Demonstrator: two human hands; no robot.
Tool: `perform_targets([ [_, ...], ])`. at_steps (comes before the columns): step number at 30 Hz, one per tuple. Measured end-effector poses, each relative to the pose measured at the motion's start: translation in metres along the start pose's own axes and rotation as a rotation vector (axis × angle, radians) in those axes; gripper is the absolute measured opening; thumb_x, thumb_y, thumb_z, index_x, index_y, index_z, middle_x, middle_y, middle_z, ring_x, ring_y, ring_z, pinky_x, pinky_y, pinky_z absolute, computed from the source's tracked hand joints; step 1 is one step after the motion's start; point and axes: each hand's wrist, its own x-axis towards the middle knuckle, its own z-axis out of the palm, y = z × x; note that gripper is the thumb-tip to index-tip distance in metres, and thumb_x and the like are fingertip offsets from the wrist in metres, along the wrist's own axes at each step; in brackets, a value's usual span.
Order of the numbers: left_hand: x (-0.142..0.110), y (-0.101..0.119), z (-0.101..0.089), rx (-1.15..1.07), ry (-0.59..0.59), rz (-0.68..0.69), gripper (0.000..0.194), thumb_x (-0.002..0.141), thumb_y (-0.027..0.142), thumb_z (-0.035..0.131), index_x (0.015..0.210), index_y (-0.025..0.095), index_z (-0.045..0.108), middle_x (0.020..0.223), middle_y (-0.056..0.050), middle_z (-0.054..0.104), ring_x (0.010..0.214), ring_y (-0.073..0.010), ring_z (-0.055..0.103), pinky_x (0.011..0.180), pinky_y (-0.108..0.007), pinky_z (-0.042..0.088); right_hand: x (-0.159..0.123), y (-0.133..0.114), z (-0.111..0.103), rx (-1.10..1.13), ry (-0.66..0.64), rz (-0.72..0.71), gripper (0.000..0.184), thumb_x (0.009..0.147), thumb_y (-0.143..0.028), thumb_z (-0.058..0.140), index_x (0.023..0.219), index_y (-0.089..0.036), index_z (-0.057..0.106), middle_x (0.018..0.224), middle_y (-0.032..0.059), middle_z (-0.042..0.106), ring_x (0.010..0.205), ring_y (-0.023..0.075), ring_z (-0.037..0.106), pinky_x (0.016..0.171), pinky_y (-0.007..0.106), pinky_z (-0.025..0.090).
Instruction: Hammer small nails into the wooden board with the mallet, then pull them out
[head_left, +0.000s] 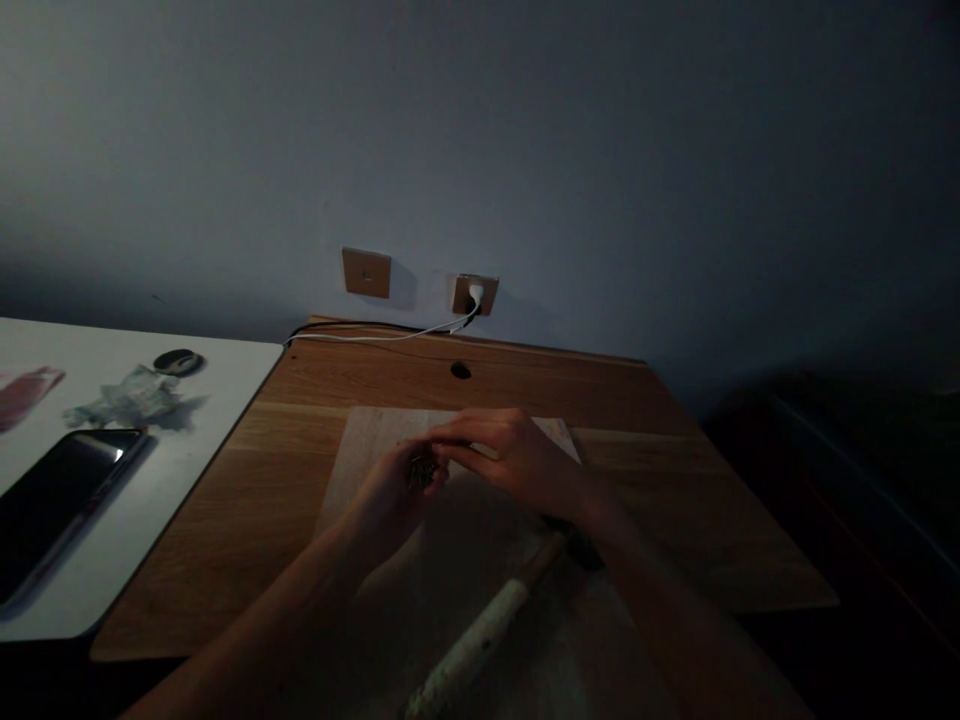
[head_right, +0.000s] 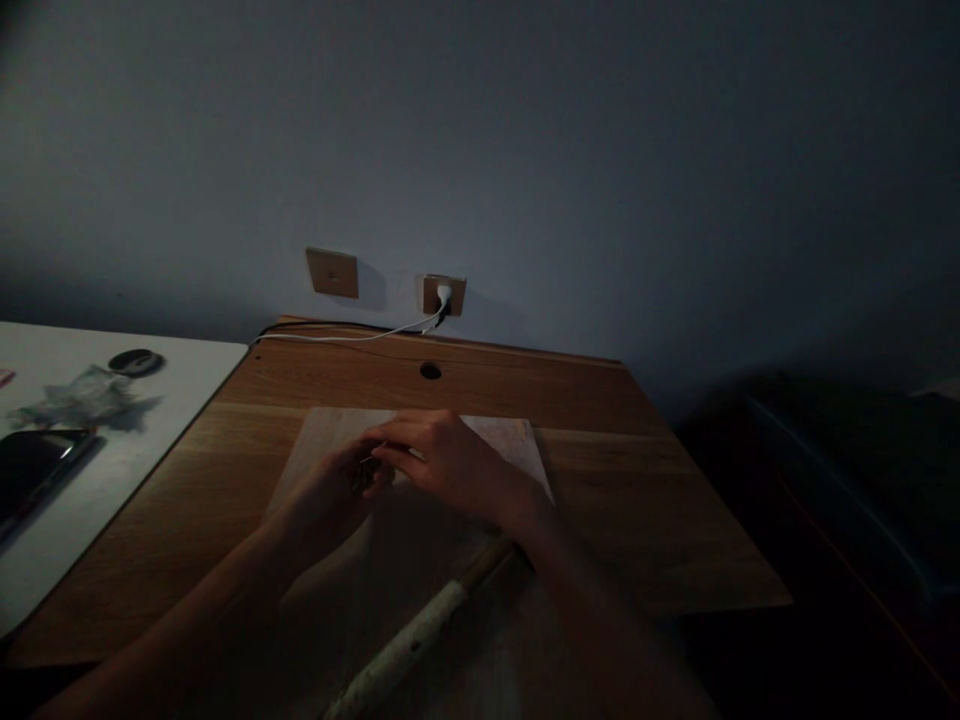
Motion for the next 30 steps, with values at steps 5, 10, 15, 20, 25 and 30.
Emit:
perform_targets([
  [5, -0.01, 0.0, -0.006, 0.612, -0.023, 0.24, 0.028, 0.089, 0.031, 0.063, 0.065, 0.018, 0.057, 0.061, 0.002, 0.049, 0.056, -0.0114, 0.042, 0.052, -0.021, 0.034, -0.043, -0.002, -0.007, 0.024, 0.19, 0.11, 0.017, 0.101, -0.022, 0.063, 0.112, -0.022, 0.076, 0.108, 0.0037, 0.081, 0.099, 0.0174, 0.074, 0.092, 0.031, 0.056],
  [10, -0.015, -0.023, -0.003, 1.35, -0.196, 0.614, 0.019, 0.095, 0.023, 0.056, 0.077, 0.021, 0.06, 0.076, -0.002, 0.056, 0.067, -0.0167, 0.05, 0.066, -0.027, 0.042, -0.087, 0.0, 0.002, 0.017, 0.259, 0.217, 0.017, 0.101, -0.021, 0.062, 0.111, -0.024, 0.076, 0.103, 0.0033, 0.079, 0.097, 0.0174, 0.074, 0.088, 0.029, 0.057],
  [15, -0.012, -0.045, -0.005, 1.818, -0.547, 0.769, 0.019, 0.098, 0.014, 0.047, 0.099, 0.016, 0.065, 0.099, -0.012, 0.064, 0.091, -0.0271, 0.06, 0.085, -0.043, 0.052, -0.129, -0.005, 0.018, -0.063, 0.346, 0.283, 0.023, 0.101, -0.021, 0.06, 0.118, -0.029, 0.073, 0.109, 0.0031, 0.076, 0.1, 0.0181, 0.074, 0.09, 0.03, 0.06],
  [20, -0.018, -0.037, -0.012, 1.88, -0.742, 0.867, 0.026, 0.102, 0.015, 0.048, 0.122, 0.016, 0.065, 0.135, -0.013, 0.065, 0.131, -0.0271, 0.057, 0.113, -0.048, 0.046, -0.175, -0.001, 0.043, -0.361, 0.416, 0.267, 0.042, 0.097, -0.007, 0.05, 0.128, -0.029, 0.068, 0.129, 0.0075, 0.071, 0.127, 0.0243, 0.064, 0.104, 0.043, 0.057],
  [25, -0.036, -0.028, -0.026, 1.936, -0.69, 0.858, 0.042, 0.102, 0.017, 0.05, 0.145, 0.02, 0.053, 0.153, -0.011, 0.055, 0.145, -0.0251, 0.047, 0.124, -0.049, 0.038, -0.187, 0.007, 0.057, -0.636, 0.201, 0.207, 0.06, 0.085, 0.005, 0.046, 0.129, -0.027, 0.07, 0.136, 0.0063, 0.071, 0.143, 0.0336, 0.049, 0.108, 0.06, 0.051],
  [30, -0.063, -0.015, -0.064, 2.003, -0.539, 0.938, 0.045, 0.101, 0.018, 0.052, 0.146, 0.024, 0.053, 0.154, -0.009, 0.055, 0.147, -0.0244, 0.045, 0.121, -0.046, 0.043, -0.177, 0.022, 0.048, -0.694, 0.145, 0.067, 0.047, 0.09, 0.004, 0.051, 0.121, -0.023, 0.074, 0.121, 0.0066, 0.078, 0.136, 0.0316, 0.056, 0.107, 0.058, 0.053],
])
